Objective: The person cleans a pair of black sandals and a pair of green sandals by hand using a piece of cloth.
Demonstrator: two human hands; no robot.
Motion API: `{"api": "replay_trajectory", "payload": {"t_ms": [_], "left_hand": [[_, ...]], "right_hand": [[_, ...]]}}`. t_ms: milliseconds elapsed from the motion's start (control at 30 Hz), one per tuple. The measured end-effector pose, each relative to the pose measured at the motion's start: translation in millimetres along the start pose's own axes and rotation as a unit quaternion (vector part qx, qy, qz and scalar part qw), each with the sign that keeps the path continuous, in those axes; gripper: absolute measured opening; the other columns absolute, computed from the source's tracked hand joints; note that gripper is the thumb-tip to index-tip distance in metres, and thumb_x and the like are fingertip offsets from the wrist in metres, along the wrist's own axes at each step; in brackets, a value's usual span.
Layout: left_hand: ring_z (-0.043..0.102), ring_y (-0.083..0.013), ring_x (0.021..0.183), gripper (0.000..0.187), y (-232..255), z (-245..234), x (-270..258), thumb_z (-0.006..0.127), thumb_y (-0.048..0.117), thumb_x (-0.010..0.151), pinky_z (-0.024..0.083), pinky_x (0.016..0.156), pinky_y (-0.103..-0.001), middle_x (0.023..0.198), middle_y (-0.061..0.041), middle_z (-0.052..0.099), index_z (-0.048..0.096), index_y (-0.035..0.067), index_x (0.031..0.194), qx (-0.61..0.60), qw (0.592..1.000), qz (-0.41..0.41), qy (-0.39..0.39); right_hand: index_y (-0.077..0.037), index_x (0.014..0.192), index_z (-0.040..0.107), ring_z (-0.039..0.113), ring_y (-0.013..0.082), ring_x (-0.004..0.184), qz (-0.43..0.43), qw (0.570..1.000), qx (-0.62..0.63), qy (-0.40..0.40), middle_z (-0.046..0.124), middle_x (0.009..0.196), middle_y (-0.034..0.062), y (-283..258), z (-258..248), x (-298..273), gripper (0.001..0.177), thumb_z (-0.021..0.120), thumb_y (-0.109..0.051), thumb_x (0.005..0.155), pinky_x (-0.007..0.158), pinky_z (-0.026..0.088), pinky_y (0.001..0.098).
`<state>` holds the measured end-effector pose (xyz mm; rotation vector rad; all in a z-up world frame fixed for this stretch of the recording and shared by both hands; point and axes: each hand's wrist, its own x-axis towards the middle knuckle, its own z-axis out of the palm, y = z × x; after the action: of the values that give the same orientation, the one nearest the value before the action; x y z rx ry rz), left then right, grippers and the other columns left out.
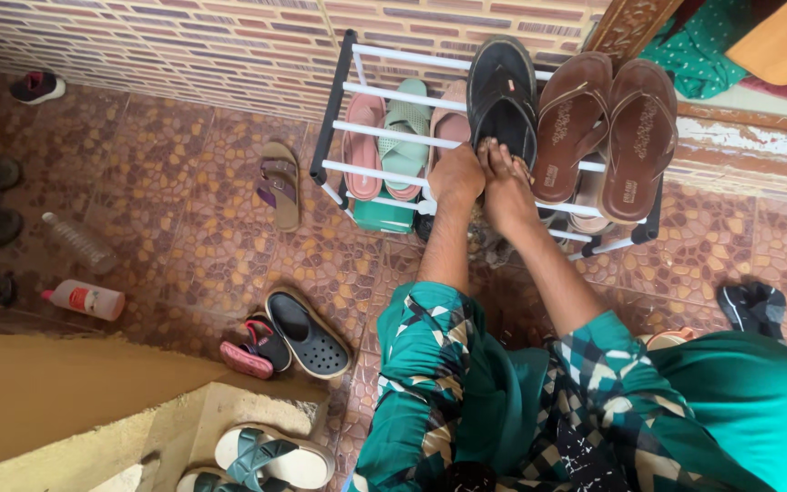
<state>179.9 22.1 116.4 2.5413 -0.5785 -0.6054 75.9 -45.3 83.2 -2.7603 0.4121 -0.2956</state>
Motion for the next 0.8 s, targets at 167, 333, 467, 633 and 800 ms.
{"api": "replay_trajectory", "payload": {"t_ms": [167, 333, 467, 633, 800], "left_hand": [[0.068, -0.0344, 0.114, 0.030, -4.3, 2.5, 6.4, 0.056, 0.014, 0.093, 0.056, 0.093, -0.046, 0.121, -0.016, 0.071, 0.067, 0.011, 0.121, 0.001, 1.000, 0.017, 0.006], [0.070, -0.0336, 0.114, 0.030, 0.8, 1.8, 0.4, 0.057, 0.012, 0.093, 0.057, 0.094, -0.044, 0.121, -0.015, 0.073, 0.069, 0.011, 0.120, 0.026, 0.999, 0.021, 0.026], [0.069, -0.0378, 0.111, 0.029, 1.9, 9.9, 2.6, 0.061, 0.015, 0.092, 0.057, 0.091, -0.046, 0.119, -0.020, 0.071, 0.068, 0.006, 0.118, 0.009, 1.000, 0.001, 0.022], [0.071, -0.0394, 0.109, 0.026, -23.2, 34.6, 24.4, 0.062, 0.011, 0.089, 0.056, 0.094, -0.045, 0.114, -0.025, 0.073, 0.072, 0.000, 0.110, -0.023, 0.998, 0.011, 0.052], [0.069, -0.0413, 0.107, 0.028, -26.2, 45.7, 37.7, 0.062, 0.006, 0.083, 0.054, 0.092, -0.047, 0.109, -0.024, 0.072, 0.073, 0.005, 0.109, -0.066, 0.994, 0.020, 0.088]], "right_hand": [[0.009, 0.152, 0.042, 0.032, 0.0417, 0.150, -0.010, 0.999, -0.030, 0.003, 0.033, 0.161, 0.0311, 27.7, 17.9, 39.2, 0.069, 0.054, 0.007, 0.084, 0.120, 0.028, 0.0533], [0.002, 0.137, 0.059, 0.035, 0.0388, 0.154, -0.016, 0.993, -0.108, -0.043, 0.037, 0.161, 0.0281, 61.1, 43.3, 99.8, 0.053, 0.054, 0.003, 0.084, 0.125, 0.029, 0.0487], [0.001, 0.146, 0.055, 0.045, 0.0480, 0.141, 0.118, 0.992, 0.044, -0.026, 0.046, 0.150, 0.0321, 57.5, 40.9, 123.7, 0.048, 0.046, -0.013, 0.102, 0.119, 0.036, 0.0526], [-0.001, 0.144, 0.052, 0.044, 0.0481, 0.139, 0.261, 0.962, 0.079, -0.005, 0.041, 0.152, 0.0314, 40.6, 42.0, 117.7, 0.048, 0.042, -0.027, 0.105, 0.117, 0.035, 0.0516], [0.020, 0.155, 0.021, 0.028, 0.0477, 0.152, 0.161, 0.983, -0.046, 0.074, 0.027, 0.160, 0.0393, 60.4, 80.8, 101.5, 0.071, 0.048, -0.022, 0.104, 0.125, 0.023, 0.0523]]}}
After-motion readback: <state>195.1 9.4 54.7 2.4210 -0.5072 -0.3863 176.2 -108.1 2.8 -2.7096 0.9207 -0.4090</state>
